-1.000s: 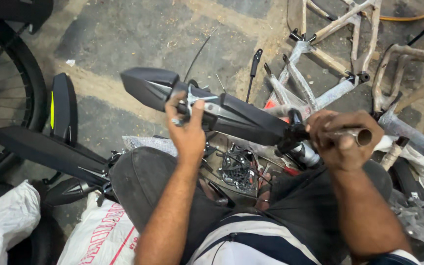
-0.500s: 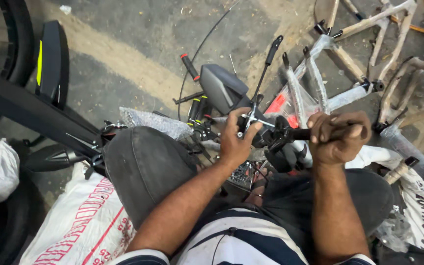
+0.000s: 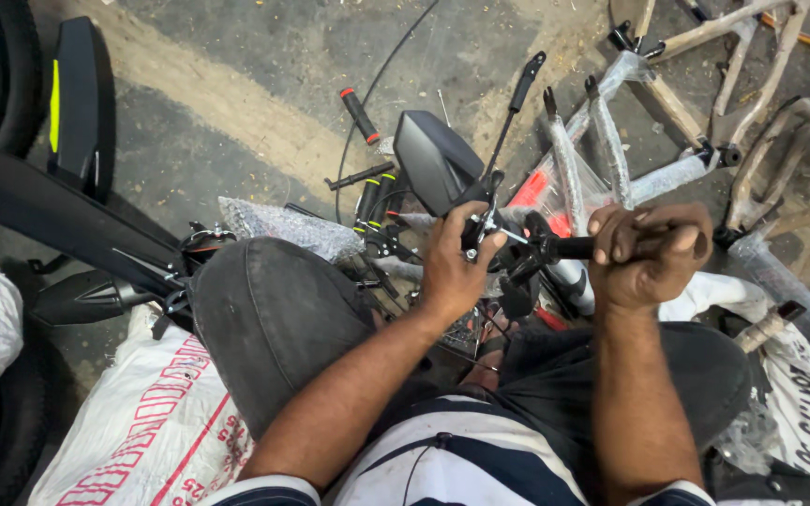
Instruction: The person sits on the workshop floor among bicycle frames and parts, fitting the handlebar stem and headset components onto a bicycle fork and frame by hand and with a wrench. They reposition the frame, attach a black plastic cover, and use pliers on a metal tube near the end.
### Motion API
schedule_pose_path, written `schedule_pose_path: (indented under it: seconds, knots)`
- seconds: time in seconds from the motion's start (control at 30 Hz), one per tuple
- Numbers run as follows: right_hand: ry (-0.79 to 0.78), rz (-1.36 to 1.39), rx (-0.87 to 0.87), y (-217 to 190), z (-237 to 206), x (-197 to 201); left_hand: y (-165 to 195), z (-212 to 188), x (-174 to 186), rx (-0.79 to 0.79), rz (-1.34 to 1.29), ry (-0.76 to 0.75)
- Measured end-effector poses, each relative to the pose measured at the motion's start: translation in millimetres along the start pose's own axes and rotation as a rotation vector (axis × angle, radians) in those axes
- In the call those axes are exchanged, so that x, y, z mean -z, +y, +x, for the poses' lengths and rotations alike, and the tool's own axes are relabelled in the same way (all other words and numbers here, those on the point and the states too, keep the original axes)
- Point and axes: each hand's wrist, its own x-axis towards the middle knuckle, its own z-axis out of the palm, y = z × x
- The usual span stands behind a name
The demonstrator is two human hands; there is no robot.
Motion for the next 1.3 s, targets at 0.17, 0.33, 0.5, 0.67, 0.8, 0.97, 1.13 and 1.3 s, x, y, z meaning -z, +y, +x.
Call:
schedule_pose_path:
  seconds: [0.17,0.33,0.5,0.67,0.8,0.97,1.13,1.3]
  knots:
    - [0.048,-0.005,-0.036,4.0,0.7,-1.7,1.9,3.8,8.3,-0.035,0.104,-0.08]
    - [0.025,0.002,-0.04,3.7,2.7,-13.4,4.2,15.6,21.1,-0.002,0.162,-0.193]
    - [0.005,0.022,-0.063,4.1,4.0,-41.1,8.0,17.6,21.7,0.057,0.214,-0.219]
    - [0.056,-0.008,-0.111,10.4,19.3,-64.2,16.5,27.5,28.0,0.061,0.151,-0.234]
    - [0.044,-0.022,-0.105,14.5,27.0,-83.3,24.1,35.2,49.9,0.172,0.214,-0.325]
    - [0.056,-0.009,-0.192,21.5,46.5,-113.3,19.8,41.8,61.9,0.082,0.294,-0.291]
    - [-0.22,-0.205,-0.2,25.6,54.7,-97.7,9.5,50.9,66.9,0.0,0.162,-0.114]
    - [-0.157,-0.369,-0.25,45.9,36.9,21.1,4.3,61.4,92.2,-0.127,-0.092,-0.029]
